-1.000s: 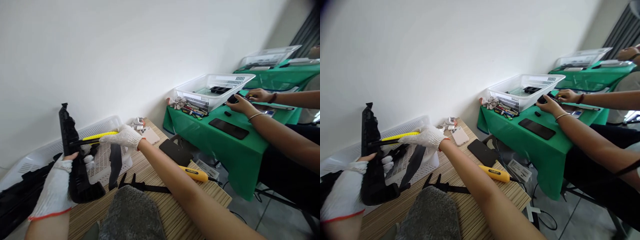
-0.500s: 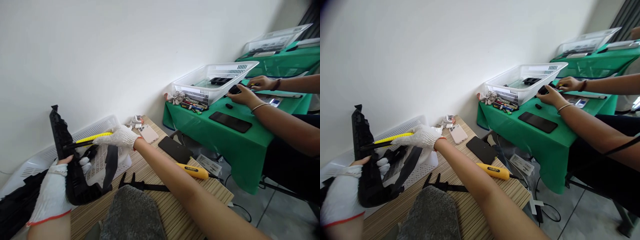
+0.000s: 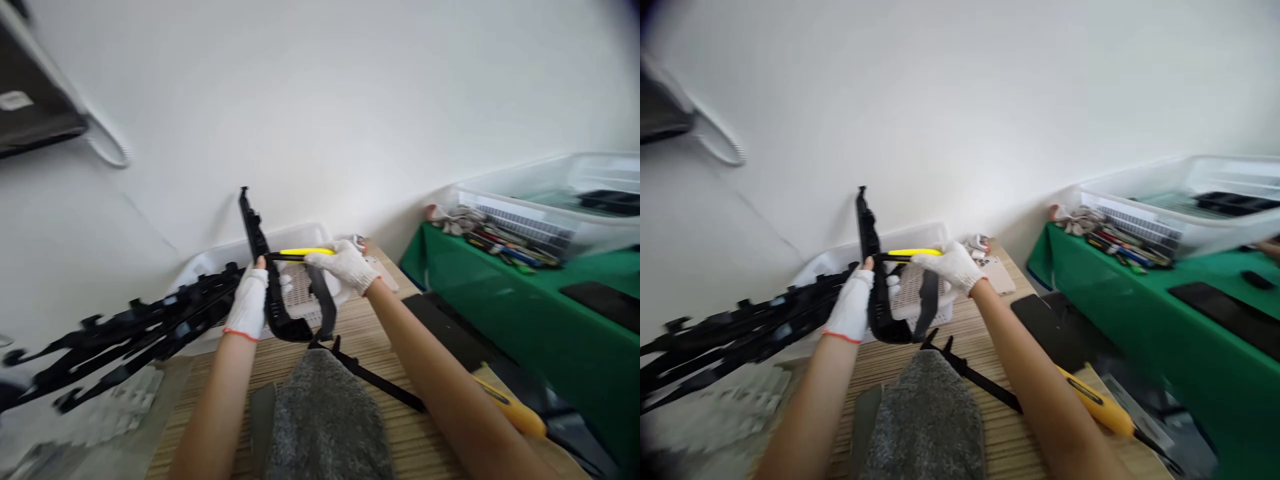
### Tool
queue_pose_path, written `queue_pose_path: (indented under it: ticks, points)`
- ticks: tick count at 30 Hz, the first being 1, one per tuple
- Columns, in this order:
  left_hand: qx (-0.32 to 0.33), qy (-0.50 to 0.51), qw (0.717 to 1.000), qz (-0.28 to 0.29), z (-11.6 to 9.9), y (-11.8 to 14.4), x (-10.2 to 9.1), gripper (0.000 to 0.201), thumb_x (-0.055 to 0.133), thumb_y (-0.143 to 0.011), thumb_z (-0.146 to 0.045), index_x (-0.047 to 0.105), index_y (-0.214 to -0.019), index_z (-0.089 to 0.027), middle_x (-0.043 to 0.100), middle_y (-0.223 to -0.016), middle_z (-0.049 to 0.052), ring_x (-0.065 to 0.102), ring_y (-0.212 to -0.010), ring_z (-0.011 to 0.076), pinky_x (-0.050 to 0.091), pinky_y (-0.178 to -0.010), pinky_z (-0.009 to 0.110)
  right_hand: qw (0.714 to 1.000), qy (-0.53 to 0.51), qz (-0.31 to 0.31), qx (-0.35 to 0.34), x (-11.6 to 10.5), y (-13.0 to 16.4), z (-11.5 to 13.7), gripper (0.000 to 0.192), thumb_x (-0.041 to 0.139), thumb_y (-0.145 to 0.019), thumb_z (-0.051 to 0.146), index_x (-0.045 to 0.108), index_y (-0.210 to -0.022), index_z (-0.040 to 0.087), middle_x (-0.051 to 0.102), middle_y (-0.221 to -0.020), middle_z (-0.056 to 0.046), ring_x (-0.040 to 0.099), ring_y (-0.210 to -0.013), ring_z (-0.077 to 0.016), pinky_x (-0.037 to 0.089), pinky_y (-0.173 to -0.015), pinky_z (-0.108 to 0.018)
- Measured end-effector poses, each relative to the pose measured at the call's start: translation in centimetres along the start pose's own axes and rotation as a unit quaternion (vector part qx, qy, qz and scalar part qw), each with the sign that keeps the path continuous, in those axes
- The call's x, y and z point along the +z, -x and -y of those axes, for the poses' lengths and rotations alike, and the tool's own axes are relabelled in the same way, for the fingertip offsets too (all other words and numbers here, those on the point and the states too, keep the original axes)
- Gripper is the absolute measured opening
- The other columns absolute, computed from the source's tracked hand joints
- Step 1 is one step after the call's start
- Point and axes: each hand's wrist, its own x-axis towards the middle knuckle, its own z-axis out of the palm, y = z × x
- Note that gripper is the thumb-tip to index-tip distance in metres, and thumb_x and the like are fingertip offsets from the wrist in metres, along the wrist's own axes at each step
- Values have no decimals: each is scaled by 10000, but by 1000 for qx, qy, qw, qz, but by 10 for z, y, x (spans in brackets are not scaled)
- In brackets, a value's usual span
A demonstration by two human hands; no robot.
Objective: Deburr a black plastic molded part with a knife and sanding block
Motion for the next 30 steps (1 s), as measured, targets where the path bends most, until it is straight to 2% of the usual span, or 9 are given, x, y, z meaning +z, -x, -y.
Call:
queue_pose_path:
  ticks: [3, 7, 10, 12, 16, 19, 24, 26, 30]
  points:
    - [12, 2, 999, 36, 7, -3, -6, 218, 514, -998, -346, 635, -978, -165, 732, -742, 35, 662, -496, 108, 608, -582, 241, 1000, -12, -20, 3, -2, 5, -2, 551, 761, -643, 572, 779, -931, 102, 673, -696, -53, 545, -627, -145, 446, -584, -275]
    - [7, -5, 998, 64, 11, -2, -8, 180, 497, -998, -300, 609, -1083, -187, 745, -803, 45, 692, -558, 124, 614, -597, 255, 997, 27, -70, 14, -4, 7, -7, 558, 717, -637, 607, 760, -834, 86, 590, -598, -30, 422, -532, -109, 349, -499, -267]
    - [-2, 24, 997, 78, 13, -1, -8, 150, 521, -975, -247, 589, -1091, -180, 739, -810, 61, 716, -627, 156, 628, -656, 302, 998, 30, -50, 23, -3, 7, -8, 532, 713, -641, 632, 715, -712, 105, 545, -554, -20, 381, -512, -99, 318, -477, -265]
    - [7, 56, 994, 96, 15, -1, -10, 136, 567, -924, -172, 582, -1059, -173, 733, -825, 69, 732, -702, 178, 631, -724, 335, 999, 24, -39, 18, -3, 7, -7, 529, 733, -629, 633, 713, -716, 112, 560, -566, -27, 401, -526, -108, 331, -481, -264]
    - [21, 87, 981, 170, 17, -4, -15, 266, 624, -792, -62, 608, -1036, -165, 719, -897, 72, 731, -801, 183, 618, -786, 324, 998, 22, -43, 31, -2, 7, -6, 550, 724, -624, 648, 717, -747, 112, 548, -560, -22, 362, -503, -100, 296, -456, -262]
    - [9, 81, 983, 168, 15, -7, -17, 339, 657, -770, -89, 607, -1092, -183, 709, -904, 55, 715, -742, 160, 605, -686, 273, 998, 37, -44, 36, -3, 7, -4, 537, 717, -623, 638, 719, -754, 117, 553, -577, -25, 348, -502, -94, 273, -454, -259]
    - [-38, 62, 987, 142, 9, -8, -13, 174, 644, -863, -238, 591, -999, -144, 689, -797, 69, 639, -562, 129, 445, -418, 183, 998, 44, -37, 30, -4, 9, -3, 553, 698, -643, 639, 730, -803, 111, 573, -612, -30, 362, -518, -97, 276, -477, -263]
    - [-47, 68, 985, 153, 7, -6, -11, 155, 640, -880, -261, 583, -953, -137, 669, -756, 57, 585, -496, 103, 406, -389, 178, 997, 44, -52, 25, -4, 8, -3, 559, 694, -641, 645, 729, -803, 111, 568, -608, -24, 365, -524, -99, 280, -487, -263]
    - [-52, 83, 983, 156, 6, -5, -7, 146, 609, -907, -283, 568, -875, -147, 619, -684, 13, 499, -417, 72, 424, -388, 198, 998, 34, -29, 44, -4, 7, -3, 528, 694, -626, 646, 684, -720, 126, 516, -561, 0, 320, -508, -86, 248, -480, -264]
